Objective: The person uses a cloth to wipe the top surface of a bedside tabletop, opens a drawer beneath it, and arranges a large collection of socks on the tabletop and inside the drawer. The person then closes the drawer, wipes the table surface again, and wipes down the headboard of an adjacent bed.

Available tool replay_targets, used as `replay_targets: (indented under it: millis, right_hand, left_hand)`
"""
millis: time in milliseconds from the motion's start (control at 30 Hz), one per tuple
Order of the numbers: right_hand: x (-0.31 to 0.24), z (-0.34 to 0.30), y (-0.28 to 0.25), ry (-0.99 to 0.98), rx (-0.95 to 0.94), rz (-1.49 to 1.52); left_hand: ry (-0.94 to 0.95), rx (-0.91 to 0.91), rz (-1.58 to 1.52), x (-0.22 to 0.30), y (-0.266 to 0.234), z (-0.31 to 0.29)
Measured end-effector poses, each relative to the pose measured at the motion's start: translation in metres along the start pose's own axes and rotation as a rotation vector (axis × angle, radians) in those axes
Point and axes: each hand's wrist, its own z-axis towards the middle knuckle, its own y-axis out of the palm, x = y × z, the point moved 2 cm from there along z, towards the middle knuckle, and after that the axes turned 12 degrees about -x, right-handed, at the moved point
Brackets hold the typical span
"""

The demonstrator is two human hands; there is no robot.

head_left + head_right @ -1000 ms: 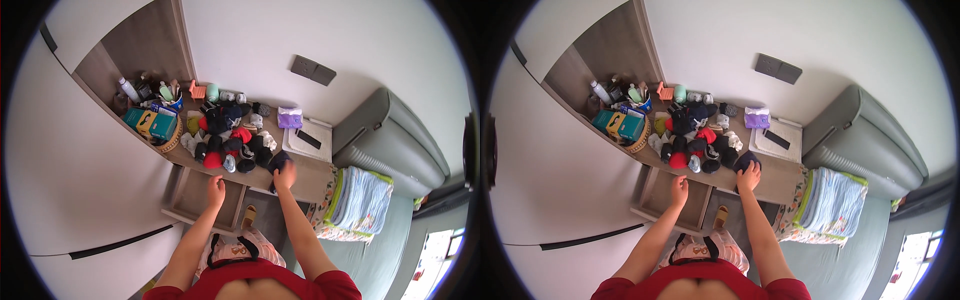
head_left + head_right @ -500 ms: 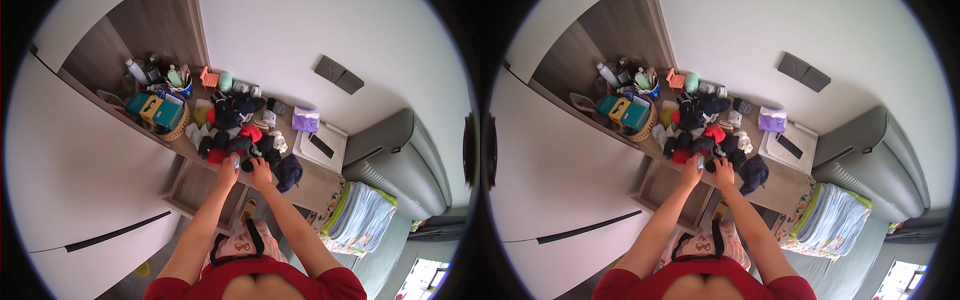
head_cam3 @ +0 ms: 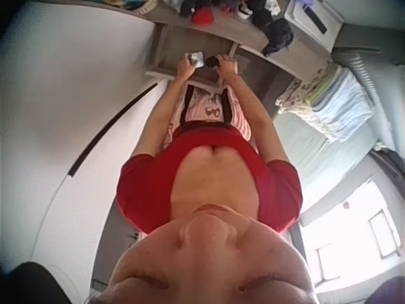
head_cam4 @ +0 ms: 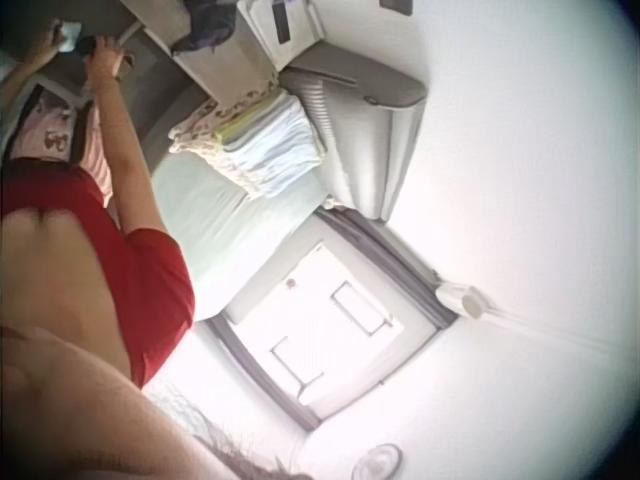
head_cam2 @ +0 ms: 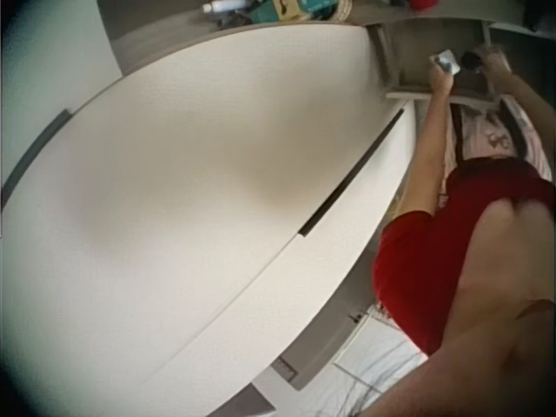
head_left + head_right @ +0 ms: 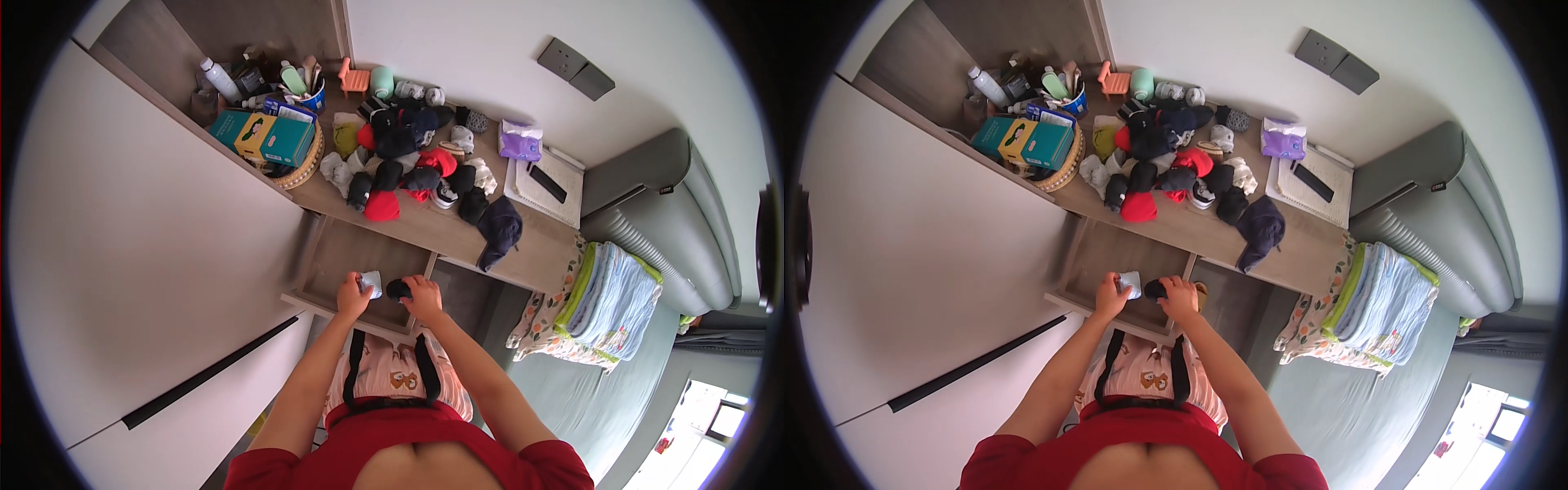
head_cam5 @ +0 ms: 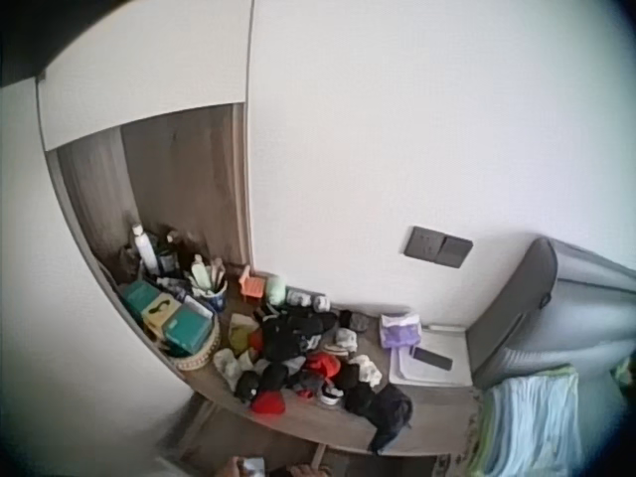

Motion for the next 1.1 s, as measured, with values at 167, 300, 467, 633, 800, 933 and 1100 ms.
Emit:
replay_targets:
  millis: [167, 300, 467, 633, 800, 933, 1100]
  right_hand:
    - [-0.019, 0.005, 0.057, 0.088, -0.290, -0.334]
    - [-0.011, 0.006, 0.093, 0.181, -0.406, -0.534]
    - [-0.005, 0.005, 0.070, 0.053, -0.088, -0.216]
    - [0.007, 0.030, -0.026, 0.049, 0.392, 0.064]
    - [-0.004, 0.070, -0.111, -0.079, 0.538, 0.000]
    - [-0.010, 0.109, -0.144, -0.174, 0.488, -0.189]
    - [-0.017, 0.134, -0.155, -0.023, 0.343, -0.283]
  left_hand:
    - [-0.081, -0.166, 0.099, -0.015, 0.005, -0.003]
    - [-0.136, -0.496, 0.491, -0.035, 0.008, -0.001]
    - [-0.035, -0.178, 0.593, -0.015, -0.001, 0.003]
    - [0.295, 0.121, 0.155, 0.073, -0.036, 0.041]
    - [0.575, 0.407, 0.100, 0.154, -0.070, 0.078]
    - [0.500, 0.487, 0.206, 0.195, -0.081, 0.105]
    - [0.380, 0.321, 0.296, 0.213, -0.083, 0.138]
